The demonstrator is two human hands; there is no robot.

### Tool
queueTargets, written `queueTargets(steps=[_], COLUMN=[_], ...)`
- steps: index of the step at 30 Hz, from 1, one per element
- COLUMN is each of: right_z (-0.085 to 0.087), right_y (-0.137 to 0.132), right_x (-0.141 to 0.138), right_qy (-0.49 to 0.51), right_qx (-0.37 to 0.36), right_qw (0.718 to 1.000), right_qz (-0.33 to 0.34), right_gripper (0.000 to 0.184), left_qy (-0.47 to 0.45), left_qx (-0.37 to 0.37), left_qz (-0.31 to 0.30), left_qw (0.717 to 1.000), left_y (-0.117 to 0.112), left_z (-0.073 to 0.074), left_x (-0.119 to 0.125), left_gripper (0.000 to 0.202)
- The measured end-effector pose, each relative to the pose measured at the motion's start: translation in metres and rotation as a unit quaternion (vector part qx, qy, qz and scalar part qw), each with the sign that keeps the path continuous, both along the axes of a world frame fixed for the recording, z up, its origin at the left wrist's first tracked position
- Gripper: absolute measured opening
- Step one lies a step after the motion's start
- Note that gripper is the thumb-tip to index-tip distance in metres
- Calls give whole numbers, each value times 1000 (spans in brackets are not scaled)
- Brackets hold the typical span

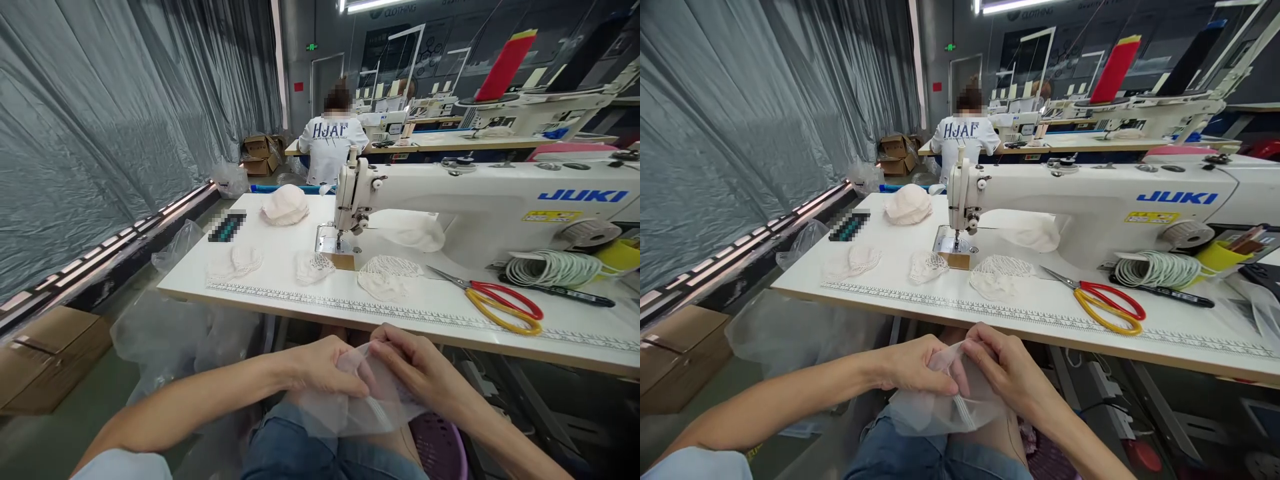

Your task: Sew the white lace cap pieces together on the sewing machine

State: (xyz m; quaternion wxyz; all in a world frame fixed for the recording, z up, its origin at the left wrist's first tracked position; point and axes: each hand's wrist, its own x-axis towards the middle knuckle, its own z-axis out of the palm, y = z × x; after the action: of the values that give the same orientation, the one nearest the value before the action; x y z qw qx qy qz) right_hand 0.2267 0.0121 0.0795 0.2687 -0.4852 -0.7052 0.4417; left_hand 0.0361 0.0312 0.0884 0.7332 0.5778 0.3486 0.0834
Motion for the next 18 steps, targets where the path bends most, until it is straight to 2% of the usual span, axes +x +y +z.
queueTargets(steps=[3,8,10,15,18], right_z=[-3,-3,-3,-18,-25], right_y=[-4,-11,-11,-3,4], right_x=[3,11,12,0,-7], right_qy=[5,29,58,87,62], right_qx=[-22,-54,-62,-52,-44], right_qw=[999,993,992,994,997], right_qz=[25,106,91,30,32], right_gripper=[41,39,35,31,30], left_qy=[8,-1,-8,-47,-21], left_qx=[6,45,38,-6,15], left_qz=[-11,77,91,46,110], left_qw=[1000,996,995,998,994], left_y=[-5,-13,-16,-10,1], left_z=[3,-2,-5,-14,-19], left_x=[-3,-14,-18,-17,-7], left_gripper=[20,17,17,29,43])
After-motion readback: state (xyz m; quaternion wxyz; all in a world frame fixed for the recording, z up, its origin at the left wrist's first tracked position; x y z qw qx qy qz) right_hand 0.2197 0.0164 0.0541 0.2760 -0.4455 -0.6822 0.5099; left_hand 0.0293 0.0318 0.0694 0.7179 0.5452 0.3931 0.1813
